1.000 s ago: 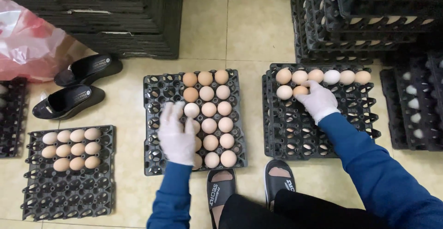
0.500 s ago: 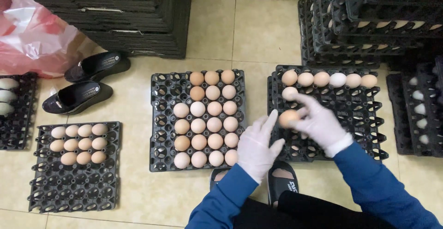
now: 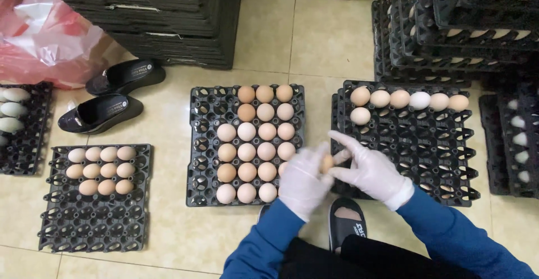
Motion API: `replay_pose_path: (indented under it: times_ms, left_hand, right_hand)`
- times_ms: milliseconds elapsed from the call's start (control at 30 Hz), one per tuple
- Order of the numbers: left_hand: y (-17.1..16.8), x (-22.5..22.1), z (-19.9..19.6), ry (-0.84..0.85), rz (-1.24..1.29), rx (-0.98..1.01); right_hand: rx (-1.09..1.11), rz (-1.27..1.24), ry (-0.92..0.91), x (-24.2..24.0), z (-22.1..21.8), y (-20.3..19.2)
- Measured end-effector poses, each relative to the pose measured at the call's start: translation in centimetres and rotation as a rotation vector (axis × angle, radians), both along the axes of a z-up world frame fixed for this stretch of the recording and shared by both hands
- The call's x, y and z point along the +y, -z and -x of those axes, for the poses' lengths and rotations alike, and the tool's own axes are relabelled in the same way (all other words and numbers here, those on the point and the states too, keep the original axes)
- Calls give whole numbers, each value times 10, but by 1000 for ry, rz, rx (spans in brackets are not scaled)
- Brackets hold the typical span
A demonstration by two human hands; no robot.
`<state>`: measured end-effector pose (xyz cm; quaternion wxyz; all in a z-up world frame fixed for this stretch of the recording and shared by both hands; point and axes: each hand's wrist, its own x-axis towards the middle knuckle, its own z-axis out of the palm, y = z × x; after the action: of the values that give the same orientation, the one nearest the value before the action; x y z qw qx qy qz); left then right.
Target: Sorting eggs by hand into plastic trays while sitting on the floor
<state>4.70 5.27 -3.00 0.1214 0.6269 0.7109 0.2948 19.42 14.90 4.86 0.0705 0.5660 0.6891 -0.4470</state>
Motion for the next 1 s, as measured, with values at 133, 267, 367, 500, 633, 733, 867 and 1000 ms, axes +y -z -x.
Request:
replay_pose_path:
  times_ms: [133,267,367,500,633,733,867,1000]
  left_hand:
    - [-28,8,66,-182,-26,-293]
    - [-12,23,134,-413,-29,-298]
    - [5,36,171,-494,-4,-176]
    - [16,51,202,-547,217,-76]
    - [53,59,215,-585,297,-22]
    - [49,60,211,-613,366,-7]
    - [46,62,208,-594,442,-5]
    - [46,63,204,-557,477,24]
  right_hand:
    - [49,-11,120,1,-6,-6]
    - [181,30,258,1,-11,6]
    - [240,-12,258,5,-20,17]
    - [376,-87,353,16,-38,28]
    - [388,-131,455,33,-57,35]
    - [324,-214,498,50,-75,55]
    - [210,-258,513,69,-79,83]
    - [14,-295,406,90,-74,103]
